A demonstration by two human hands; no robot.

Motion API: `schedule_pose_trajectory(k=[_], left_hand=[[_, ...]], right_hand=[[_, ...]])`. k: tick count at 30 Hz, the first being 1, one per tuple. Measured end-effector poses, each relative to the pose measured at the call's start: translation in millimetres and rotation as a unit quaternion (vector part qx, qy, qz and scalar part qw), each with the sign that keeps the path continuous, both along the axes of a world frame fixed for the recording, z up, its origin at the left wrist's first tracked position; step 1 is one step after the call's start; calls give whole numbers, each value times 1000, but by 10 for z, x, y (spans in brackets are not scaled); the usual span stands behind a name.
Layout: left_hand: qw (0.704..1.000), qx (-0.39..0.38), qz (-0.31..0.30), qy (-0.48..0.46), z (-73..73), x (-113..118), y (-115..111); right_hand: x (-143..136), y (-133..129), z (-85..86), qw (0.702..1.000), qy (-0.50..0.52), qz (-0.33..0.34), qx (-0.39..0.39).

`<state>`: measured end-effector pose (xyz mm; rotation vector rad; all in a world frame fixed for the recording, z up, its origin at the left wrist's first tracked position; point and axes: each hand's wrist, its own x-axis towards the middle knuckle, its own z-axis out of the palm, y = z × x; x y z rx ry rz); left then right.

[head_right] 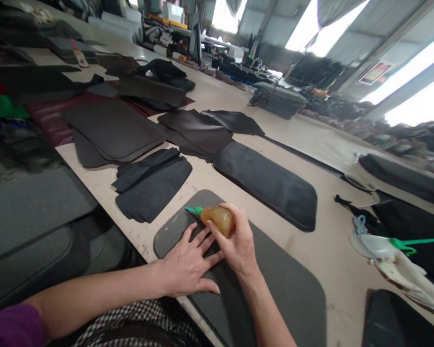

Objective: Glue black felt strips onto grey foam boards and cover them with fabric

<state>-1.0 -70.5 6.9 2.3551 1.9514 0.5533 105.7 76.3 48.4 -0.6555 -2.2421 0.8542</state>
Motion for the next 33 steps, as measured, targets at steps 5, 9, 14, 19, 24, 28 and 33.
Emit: schedule_pose_trajectory(k=[5, 9, 14, 19, 24, 28, 33], left_hand=[[1000, 1, 0, -5, -16, 0, 11], [1000, -2, 1, -5, -3, 4, 17], [1000, -3, -1, 1, 15, 16, 3], [1000, -6, 9, 4, 132, -85, 128], [999, 9, 28, 28, 147, -292, 434], [998, 0, 26, 50, 1, -364, 520], [998, 4, 18, 67, -82, -365, 494]], right_hand=[[-47, 176, -106, 998, 26, -49, 36], [-101, 290, -137, 993, 28, -82, 80], [-129, 321, -102, 983, 40, -118, 138], [-37, 340, -28, 977, 58, -161, 127], [31, 388, 19, 985, 25, -123, 122], [70, 395, 32, 987, 13, -110, 114], [231, 378, 75, 988, 7, -111, 106]])
